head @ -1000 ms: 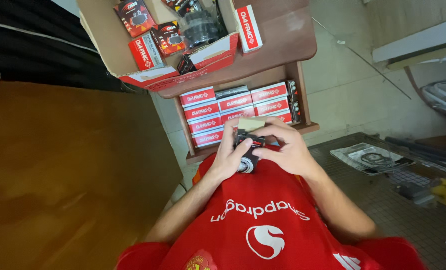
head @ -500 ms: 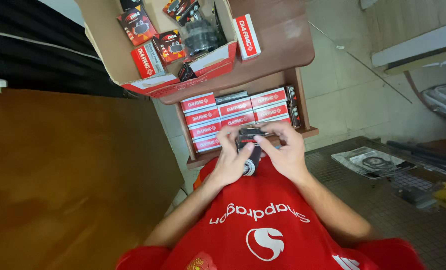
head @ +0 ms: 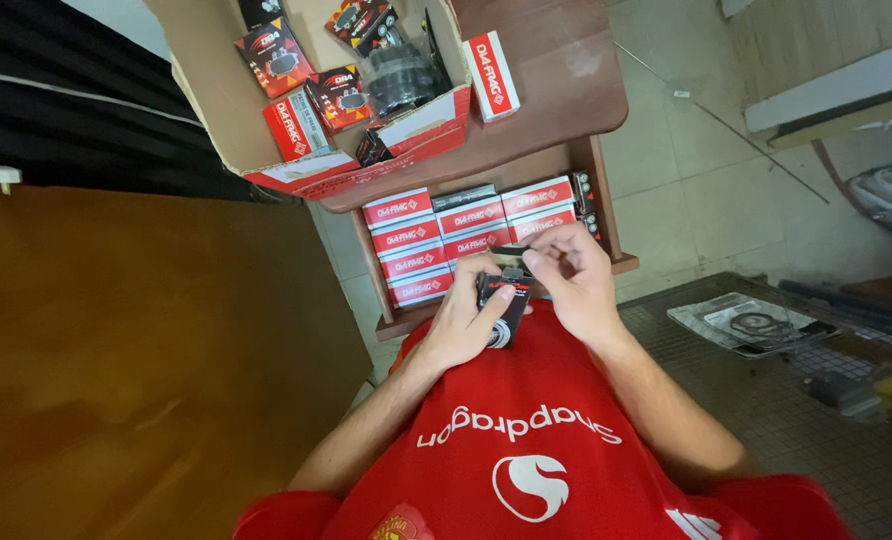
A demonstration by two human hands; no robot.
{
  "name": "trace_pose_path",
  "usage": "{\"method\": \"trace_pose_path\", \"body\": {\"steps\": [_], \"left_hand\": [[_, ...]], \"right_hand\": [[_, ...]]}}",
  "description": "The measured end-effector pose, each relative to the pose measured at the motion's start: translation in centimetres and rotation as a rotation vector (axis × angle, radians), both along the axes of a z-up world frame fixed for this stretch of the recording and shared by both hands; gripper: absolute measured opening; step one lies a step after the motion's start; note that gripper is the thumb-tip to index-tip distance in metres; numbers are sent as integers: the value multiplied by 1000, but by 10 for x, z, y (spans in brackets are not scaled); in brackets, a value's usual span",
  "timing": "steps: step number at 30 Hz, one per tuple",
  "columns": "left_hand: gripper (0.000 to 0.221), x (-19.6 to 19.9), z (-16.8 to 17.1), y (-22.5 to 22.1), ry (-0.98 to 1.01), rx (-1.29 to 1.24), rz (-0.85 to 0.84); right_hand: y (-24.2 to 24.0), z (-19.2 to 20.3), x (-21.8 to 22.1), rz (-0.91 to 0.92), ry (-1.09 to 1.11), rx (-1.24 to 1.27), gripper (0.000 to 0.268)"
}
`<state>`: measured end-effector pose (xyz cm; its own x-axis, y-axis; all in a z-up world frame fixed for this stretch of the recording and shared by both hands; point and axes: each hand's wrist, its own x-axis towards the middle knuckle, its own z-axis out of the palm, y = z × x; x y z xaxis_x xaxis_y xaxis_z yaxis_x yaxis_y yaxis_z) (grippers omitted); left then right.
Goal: The person unboxes various brake pad sets, removes them from their cardboard packaging, and places them into a cardboard box while organizing other boxes in a drawer.
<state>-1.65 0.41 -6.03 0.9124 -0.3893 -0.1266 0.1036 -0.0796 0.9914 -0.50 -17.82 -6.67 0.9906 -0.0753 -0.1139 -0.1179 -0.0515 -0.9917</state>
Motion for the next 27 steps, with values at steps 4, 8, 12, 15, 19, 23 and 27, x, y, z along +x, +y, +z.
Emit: {"method": "trace_pose_path", "body": {"steps": [4, 8, 12, 15, 19, 23, 27], "left_hand": [[25, -1, -12, 3, -88, 46, -49], [26, -2, -39, 11, -161, 112, -107], [35, -11, -56, 9, -155, 35, -75], [39, -7, -50, 10, -153, 25, -114], [41, -7, -42, 11, -129, 36, -100], [33, -7, -53, 14, -65, 53, -112], [34, -7, -52, 13, -70, 65, -115]], "right_hand": [[2, 7, 5, 8, 25, -2, 16], [0, 7, 10, 45, 114, 131, 19], [-6, 2, 9, 168, 58, 133, 12], [-8, 4, 10, 250, -23, 59, 12], [-12, 11, 15, 363, -127, -41, 10], [-11, 16, 14, 421, -216, -101, 20], [0, 11, 4, 259, -307, -175, 22]]}}
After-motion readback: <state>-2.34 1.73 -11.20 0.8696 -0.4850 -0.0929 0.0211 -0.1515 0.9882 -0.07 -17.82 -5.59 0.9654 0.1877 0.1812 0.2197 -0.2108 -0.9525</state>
